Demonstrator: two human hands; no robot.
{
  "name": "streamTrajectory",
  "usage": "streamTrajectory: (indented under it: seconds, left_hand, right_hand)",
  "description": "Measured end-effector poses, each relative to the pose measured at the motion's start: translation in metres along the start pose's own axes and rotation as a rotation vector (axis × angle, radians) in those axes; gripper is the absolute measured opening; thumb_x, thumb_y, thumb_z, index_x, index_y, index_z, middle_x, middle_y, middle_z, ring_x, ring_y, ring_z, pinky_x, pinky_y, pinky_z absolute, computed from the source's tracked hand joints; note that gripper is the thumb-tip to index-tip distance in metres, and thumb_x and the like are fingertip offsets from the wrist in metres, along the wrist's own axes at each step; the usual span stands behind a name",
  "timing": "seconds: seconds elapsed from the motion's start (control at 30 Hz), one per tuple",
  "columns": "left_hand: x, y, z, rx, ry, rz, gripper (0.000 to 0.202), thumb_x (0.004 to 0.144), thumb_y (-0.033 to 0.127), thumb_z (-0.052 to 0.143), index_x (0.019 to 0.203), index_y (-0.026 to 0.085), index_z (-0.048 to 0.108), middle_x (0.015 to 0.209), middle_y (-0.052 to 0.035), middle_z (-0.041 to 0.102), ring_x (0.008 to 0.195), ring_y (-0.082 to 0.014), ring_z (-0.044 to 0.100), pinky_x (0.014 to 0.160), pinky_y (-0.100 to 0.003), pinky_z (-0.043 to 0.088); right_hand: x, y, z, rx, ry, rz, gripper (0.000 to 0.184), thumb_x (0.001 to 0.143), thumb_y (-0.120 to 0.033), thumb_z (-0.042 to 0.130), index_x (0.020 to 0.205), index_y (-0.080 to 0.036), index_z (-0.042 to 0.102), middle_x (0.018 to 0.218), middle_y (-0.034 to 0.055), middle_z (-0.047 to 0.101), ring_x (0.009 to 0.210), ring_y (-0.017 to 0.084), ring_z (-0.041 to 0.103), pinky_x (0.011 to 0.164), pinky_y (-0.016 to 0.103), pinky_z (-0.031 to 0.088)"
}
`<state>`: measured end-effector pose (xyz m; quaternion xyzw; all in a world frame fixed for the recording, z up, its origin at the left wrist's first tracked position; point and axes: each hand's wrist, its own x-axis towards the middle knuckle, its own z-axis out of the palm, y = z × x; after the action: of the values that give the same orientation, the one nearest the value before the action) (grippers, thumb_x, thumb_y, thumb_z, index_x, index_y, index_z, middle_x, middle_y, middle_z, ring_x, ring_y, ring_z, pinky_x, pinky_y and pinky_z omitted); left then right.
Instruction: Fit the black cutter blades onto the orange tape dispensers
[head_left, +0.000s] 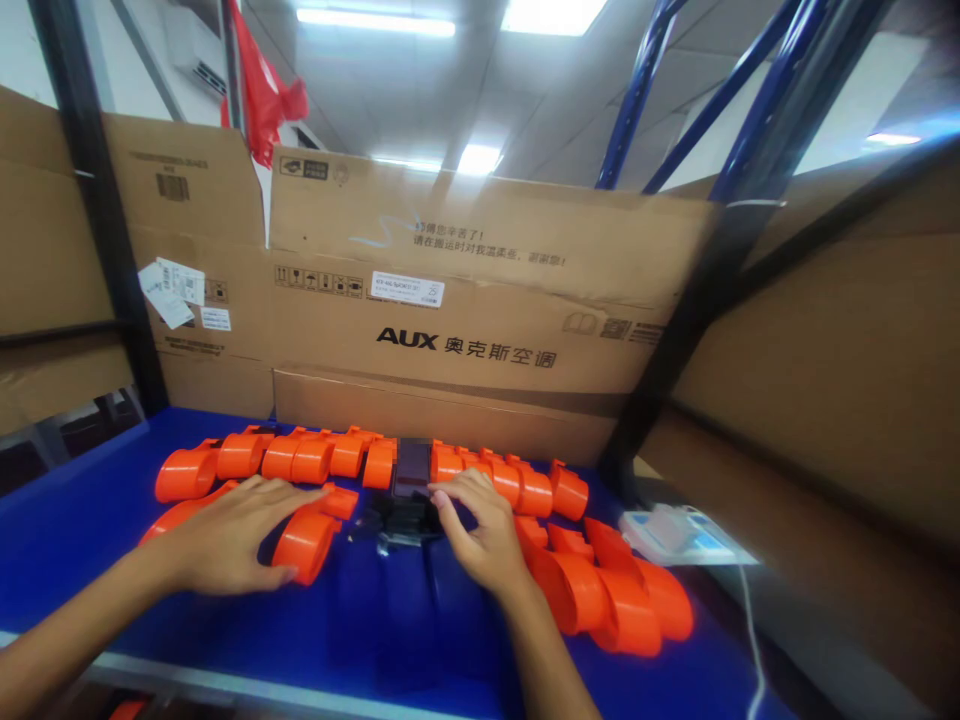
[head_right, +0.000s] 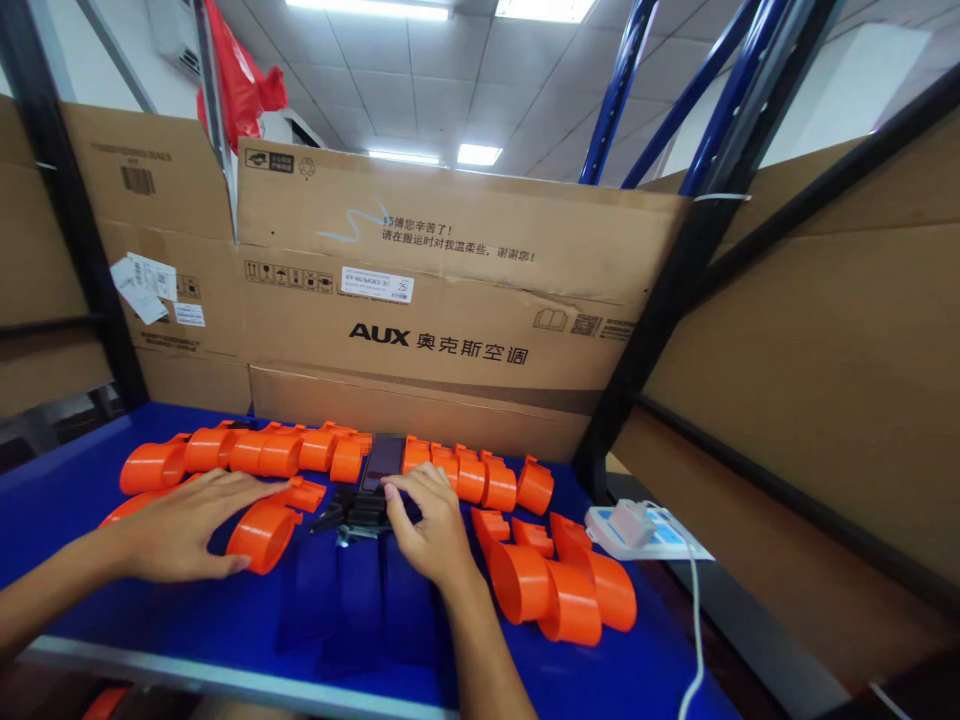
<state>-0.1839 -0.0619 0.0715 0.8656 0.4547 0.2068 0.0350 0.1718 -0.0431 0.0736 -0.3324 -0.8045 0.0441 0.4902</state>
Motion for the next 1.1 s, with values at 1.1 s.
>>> streamTrajectory:
  seconds: [1.1]
  left_hand:
    - [0.0,0.01,-0.073,0.322,0.202,-0.083,0.046,0.09,0.053,0.053,0.126,0.025,0.063,0.107,-0.0056,0.073,0.089,-0.0277,0.065,0.085,-0.041,0.047]
  right_hand:
    - [-0.002,0.001,0.002,0.035,0.136,0.061,0.022,0.096,-0.031,0.055,0.089,-0.022,0.073,0.079,0.0073,0.071,0.074,0.023,0.063,0.069,0.037,0.051]
